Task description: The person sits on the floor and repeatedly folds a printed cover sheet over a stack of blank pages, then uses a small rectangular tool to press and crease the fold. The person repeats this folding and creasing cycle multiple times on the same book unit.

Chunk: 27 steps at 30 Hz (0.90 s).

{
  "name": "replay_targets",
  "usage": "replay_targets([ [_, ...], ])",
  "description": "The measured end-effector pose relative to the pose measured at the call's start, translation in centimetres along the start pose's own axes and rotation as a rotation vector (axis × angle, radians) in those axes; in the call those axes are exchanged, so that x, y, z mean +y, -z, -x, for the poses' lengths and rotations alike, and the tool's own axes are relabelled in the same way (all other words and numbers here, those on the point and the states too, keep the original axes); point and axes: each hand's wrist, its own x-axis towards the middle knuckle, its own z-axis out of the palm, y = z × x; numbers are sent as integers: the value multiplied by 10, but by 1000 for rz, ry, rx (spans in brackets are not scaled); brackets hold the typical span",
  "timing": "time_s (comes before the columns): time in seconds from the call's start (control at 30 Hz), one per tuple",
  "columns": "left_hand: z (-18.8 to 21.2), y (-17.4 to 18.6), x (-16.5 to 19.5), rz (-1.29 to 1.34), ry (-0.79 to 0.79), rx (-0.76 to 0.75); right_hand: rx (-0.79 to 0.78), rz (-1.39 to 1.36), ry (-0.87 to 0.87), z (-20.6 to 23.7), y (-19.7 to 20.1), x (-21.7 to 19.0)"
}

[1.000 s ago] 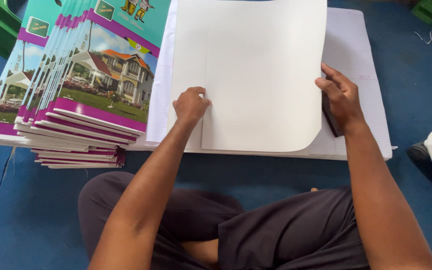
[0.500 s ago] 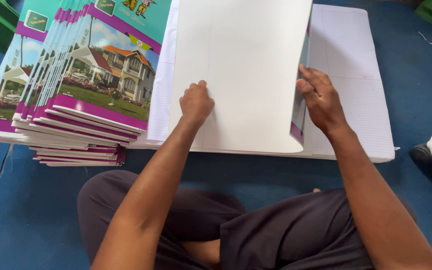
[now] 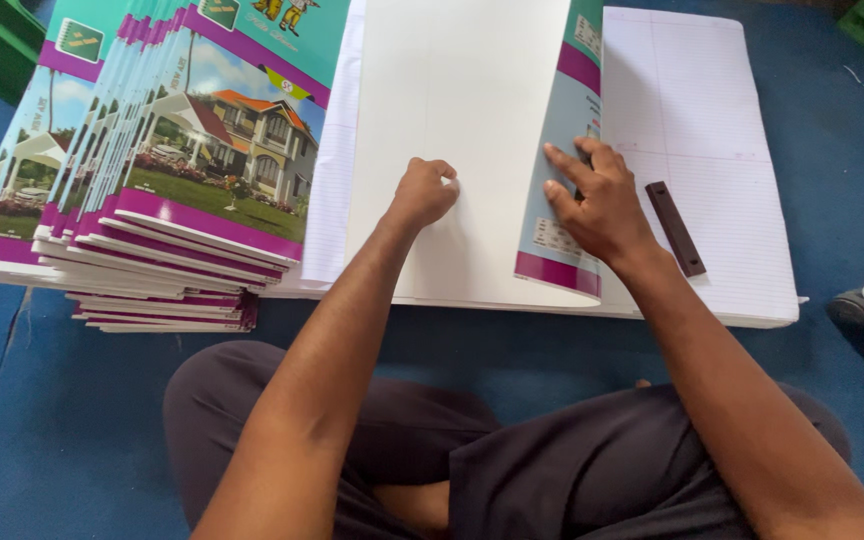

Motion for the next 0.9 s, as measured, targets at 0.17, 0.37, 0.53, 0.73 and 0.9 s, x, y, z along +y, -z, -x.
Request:
replay_targets([
  [0.17, -15, 4, -1, 215, 42, -70, -5, 81, 119, -6, -14, -13],
  [0.37, -20, 10, 0, 372, 110, -205, -33, 194, 234, -11, -32, -28],
  [0.53, -14, 19, 5, 484, 141, -237, -36, 250, 293, -16, -41, -36],
  [0.73, -16, 21, 8, 529, 208, -228, -75, 299, 357, -20, -48, -50],
  [0.9, -21, 14, -3, 609, 182, -199, -119, 170, 344, -23, -52, -57],
])
